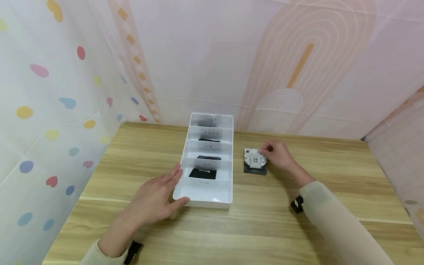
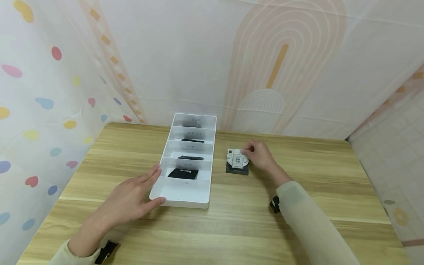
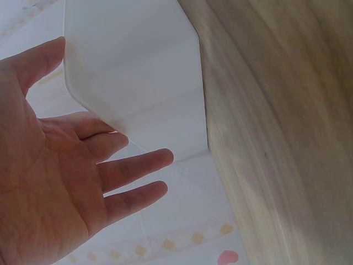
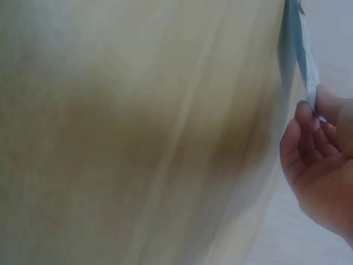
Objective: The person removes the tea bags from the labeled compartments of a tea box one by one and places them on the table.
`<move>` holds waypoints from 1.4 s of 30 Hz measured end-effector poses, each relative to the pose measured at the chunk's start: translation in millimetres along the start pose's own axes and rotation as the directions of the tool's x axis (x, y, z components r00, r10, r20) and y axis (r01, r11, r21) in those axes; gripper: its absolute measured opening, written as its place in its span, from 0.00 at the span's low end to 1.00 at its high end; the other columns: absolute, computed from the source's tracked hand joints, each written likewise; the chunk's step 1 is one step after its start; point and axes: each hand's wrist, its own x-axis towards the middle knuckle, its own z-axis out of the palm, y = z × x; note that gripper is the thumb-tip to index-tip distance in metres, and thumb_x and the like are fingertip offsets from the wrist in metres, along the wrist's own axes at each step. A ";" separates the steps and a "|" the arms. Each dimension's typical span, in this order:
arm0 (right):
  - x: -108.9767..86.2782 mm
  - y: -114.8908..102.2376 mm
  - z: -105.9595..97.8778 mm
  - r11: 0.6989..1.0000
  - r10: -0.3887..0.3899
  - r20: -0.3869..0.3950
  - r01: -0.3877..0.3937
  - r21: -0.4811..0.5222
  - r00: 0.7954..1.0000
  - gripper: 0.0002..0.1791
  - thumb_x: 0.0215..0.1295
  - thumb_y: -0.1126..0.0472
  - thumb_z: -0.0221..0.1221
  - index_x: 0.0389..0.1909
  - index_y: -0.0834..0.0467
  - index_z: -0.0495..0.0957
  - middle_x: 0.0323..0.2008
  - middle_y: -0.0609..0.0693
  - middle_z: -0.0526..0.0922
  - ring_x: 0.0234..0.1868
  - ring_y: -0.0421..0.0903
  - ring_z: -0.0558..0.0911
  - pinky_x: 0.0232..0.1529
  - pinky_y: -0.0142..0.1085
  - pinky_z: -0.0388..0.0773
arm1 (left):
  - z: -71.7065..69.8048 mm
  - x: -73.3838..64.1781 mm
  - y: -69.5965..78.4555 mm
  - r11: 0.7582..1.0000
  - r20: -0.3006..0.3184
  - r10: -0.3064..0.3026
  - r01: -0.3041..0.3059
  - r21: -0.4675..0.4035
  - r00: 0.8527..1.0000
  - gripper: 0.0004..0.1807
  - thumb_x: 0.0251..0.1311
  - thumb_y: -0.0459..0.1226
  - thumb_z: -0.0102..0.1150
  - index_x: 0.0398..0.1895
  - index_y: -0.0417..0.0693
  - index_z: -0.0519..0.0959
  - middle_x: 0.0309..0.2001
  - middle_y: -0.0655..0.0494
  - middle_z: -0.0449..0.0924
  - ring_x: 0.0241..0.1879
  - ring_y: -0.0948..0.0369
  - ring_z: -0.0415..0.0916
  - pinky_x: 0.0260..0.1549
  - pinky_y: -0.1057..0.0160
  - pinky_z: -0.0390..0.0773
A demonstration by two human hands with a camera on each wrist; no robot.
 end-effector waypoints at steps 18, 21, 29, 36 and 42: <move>2.8 8.8 -0.3 0.999 0.019 0.064 -0.016 -0.042 0.998 0.05 0.70 0.67 0.67 0.34 0.64 0.87 0.31 0.53 0.84 0.32 0.45 0.75 0.32 0.32 0.72 | 0.4 -0.2 -0.4 1.000 -0.011 0.013 -0.013 0.000 1.000 0.47 0.68 0.60 0.62 0.76 0.34 0.67 0.79 0.42 0.62 0.67 0.42 0.75 0.62 0.40 0.76; 2.4 8.7 -0.2 0.999 0.016 0.079 -0.012 -0.047 0.997 0.05 0.70 0.66 0.68 0.33 0.63 0.88 0.31 0.52 0.84 0.32 0.45 0.75 0.32 0.32 0.72 | 0.0 -0.2 -0.5 1.000 -0.008 0.012 -0.012 0.003 1.000 0.47 0.68 0.60 0.62 0.77 0.34 0.67 0.79 0.42 0.62 0.67 0.42 0.75 0.62 0.40 0.76; 1.3 10.6 -1.1 0.997 0.024 0.083 -0.018 -0.075 0.996 0.06 0.71 0.66 0.67 0.37 0.65 0.90 0.33 0.54 0.88 0.36 0.46 0.79 0.38 0.37 0.77 | 0.1 0.3 -0.3 1.000 -0.002 0.002 -0.002 0.007 1.000 0.47 0.68 0.60 0.62 0.77 0.34 0.66 0.78 0.42 0.62 0.67 0.42 0.75 0.61 0.40 0.76; 0.2 10.7 -3.7 0.997 0.044 0.082 -0.039 -0.069 0.996 0.07 0.72 0.66 0.65 0.40 0.66 0.90 0.36 0.56 0.89 0.36 0.47 0.81 0.38 0.36 0.78 | 0.9 0.1 -0.4 1.000 -0.002 -0.002 0.002 0.005 1.000 0.47 0.68 0.60 0.62 0.77 0.35 0.66 0.79 0.42 0.62 0.67 0.42 0.75 0.61 0.40 0.76; 0.3 7.8 -9.5 0.996 0.076 0.094 -0.072 -0.042 0.993 0.09 0.75 0.64 0.64 0.42 0.66 0.89 0.38 0.56 0.88 0.34 0.47 0.83 0.34 0.34 0.79 | 0.8 -0.1 -0.3 1.000 -0.001 -0.004 0.004 0.002 1.000 0.47 0.68 0.60 0.62 0.77 0.35 0.66 0.79 0.42 0.61 0.67 0.42 0.75 0.61 0.39 0.76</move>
